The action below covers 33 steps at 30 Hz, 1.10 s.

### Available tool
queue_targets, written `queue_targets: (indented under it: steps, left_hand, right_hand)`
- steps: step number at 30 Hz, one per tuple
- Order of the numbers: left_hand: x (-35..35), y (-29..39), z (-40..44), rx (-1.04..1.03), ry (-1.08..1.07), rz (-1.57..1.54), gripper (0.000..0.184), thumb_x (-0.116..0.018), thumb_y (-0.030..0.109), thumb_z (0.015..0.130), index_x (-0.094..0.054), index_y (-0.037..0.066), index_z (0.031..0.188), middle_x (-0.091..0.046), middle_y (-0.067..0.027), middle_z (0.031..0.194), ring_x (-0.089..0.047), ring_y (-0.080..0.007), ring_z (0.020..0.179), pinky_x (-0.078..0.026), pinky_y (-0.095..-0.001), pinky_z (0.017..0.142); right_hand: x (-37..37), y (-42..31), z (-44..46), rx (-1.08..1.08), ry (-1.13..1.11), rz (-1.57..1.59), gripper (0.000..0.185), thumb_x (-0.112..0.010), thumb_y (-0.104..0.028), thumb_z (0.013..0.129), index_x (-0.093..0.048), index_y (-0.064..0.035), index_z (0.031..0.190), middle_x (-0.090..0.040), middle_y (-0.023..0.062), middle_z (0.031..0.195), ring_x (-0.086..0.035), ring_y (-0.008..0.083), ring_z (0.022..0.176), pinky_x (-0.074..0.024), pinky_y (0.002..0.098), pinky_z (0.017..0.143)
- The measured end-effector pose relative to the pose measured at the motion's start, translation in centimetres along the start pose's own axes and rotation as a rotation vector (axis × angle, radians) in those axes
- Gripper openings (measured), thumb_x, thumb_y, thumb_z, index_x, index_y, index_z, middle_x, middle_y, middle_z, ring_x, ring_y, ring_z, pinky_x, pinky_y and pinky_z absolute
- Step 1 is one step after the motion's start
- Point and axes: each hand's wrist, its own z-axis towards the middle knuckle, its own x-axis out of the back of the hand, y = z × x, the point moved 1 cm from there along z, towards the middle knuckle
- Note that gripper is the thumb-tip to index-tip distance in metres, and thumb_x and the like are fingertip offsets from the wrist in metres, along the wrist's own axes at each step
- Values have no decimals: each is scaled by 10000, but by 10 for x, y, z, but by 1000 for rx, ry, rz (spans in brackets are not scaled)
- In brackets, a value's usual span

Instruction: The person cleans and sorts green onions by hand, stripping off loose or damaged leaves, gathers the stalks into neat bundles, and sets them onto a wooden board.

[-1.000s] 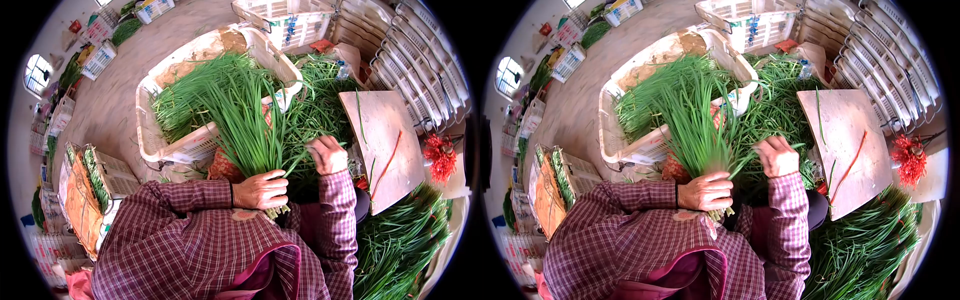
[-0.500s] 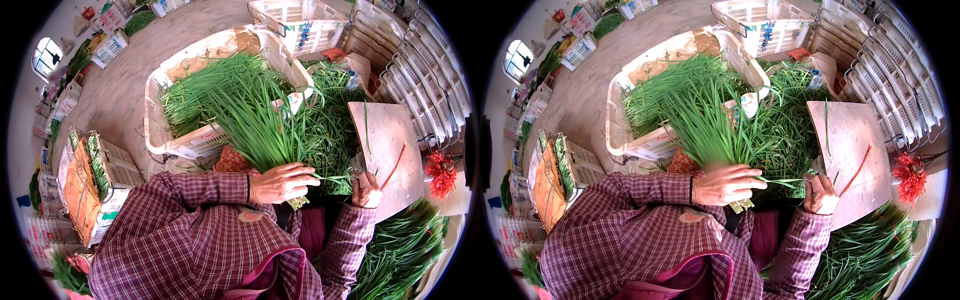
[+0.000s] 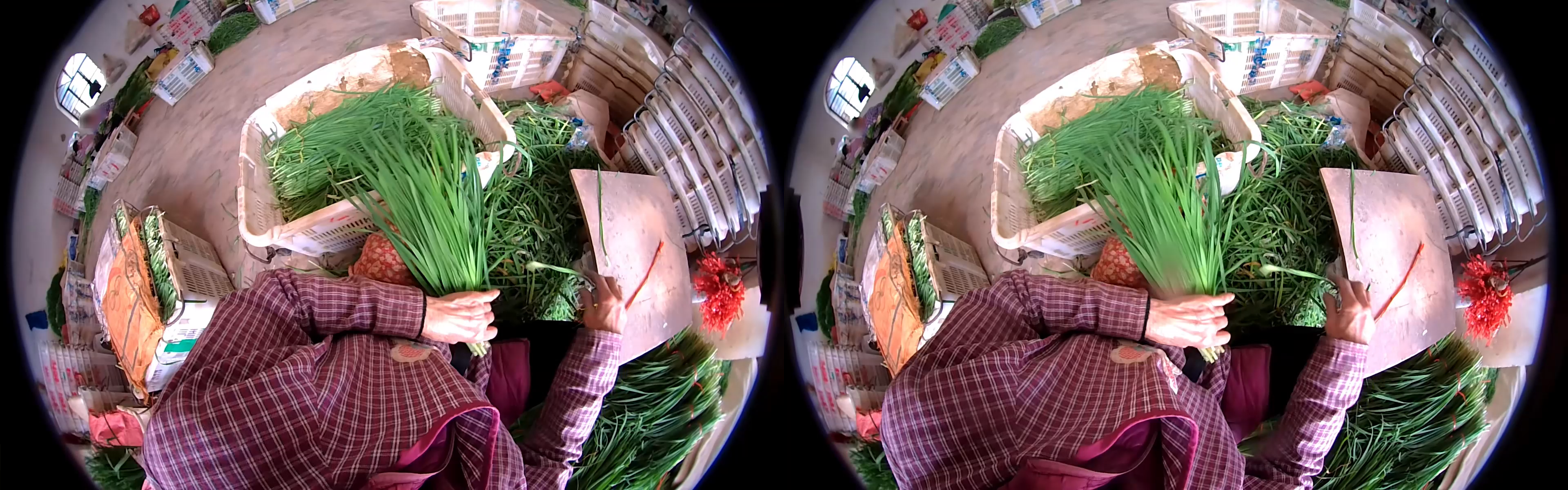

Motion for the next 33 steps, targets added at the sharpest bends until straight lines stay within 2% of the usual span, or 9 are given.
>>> queue_targets:
  steps: [3,8,13,19,21,22,23,25,33]
  left_hand:
    - [-76,-7,-7,-7,-53,133,150,-503,236,834,-474,89,831,-480,-39,717,-474,-200,733,-357,-348,850]
    - [-78,-6,-4,-55,-27,49,140,-573,223,771,-529,94,740,-532,-36,655,-528,-214,646,-386,-351,665]
    - [-68,-5,0,-69,-45,31,139,-642,210,707,-584,99,650,-584,-32,592,-581,-228,559,-415,-353,480]
    - [-75,4,0,35,-261,121,94,-602,188,710,-601,94,711,-602,-11,647,-598,-212,638,-426,-364,655]
    - [-83,5,1,46,-304,201,120,-609,175,717,-648,94,796,-642,1,745,-630,-220,784,-454,-360,802]
    - [-96,4,2,35,-345,218,193,-590,144,752,-672,96,920,-653,-10,986,-577,-215,1048,-367,-357,1021]
    - [-109,2,-1,35,-345,216,193,-590,144,752,-672,96,920,-653,-10,986,-577,-215,1048,-367,-357,1021]
    - [-119,-1,-5,-22,85,368,89,-608,218,759,-697,228,753,-655,85,809,-607,-134,779,-410,-305,754]
    - [-129,0,-3,35,58,327,117,-591,246,773,-700,206,780,-656,68,796,-618,-154,780,-430,-325,703]
  right_hand:
    - [-2,-51,31,69,32,212,218,-644,-112,778,-646,-105,996,-627,104,855,-614,293,749,-520,387,668]
    - [-23,-131,76,257,137,535,67,-620,-107,823,-669,-80,861,-677,82,798,-661,224,674,-537,317,595]
    - [-45,-176,105,260,78,617,58,-633,-119,808,-659,-108,858,-640,86,795,-630,289,695,-512,360,609]
    - [-76,-194,122,252,-2,624,96,-624,-114,787,-651,-156,869,-624,73,809,-627,298,742,-508,391,626]
    - [-86,-202,123,232,-25,557,108,-626,-100,774,-651,-162,859,-609,48,840,-614,284,783,-514,385,644]
    - [-93,-204,125,231,-27,557,108,-626,-100,774,-651,-162,859,-609,48,840,-614,284,783,-514,385,644]
    - [-102,-205,127,238,-16,475,123,-630,-96,760,-655,-164,860,-599,40,865,-602,272,803,-515,377,658]
    - [-109,-207,133,247,-6,394,138,-634,-93,747,-659,-166,862,-588,31,890,-591,261,824,-517,368,672]
    - [-108,-209,138,297,-62,341,283,-738,-183,629,-678,-151,904,-568,29,1097,-520,261,1036,-467,375,879]
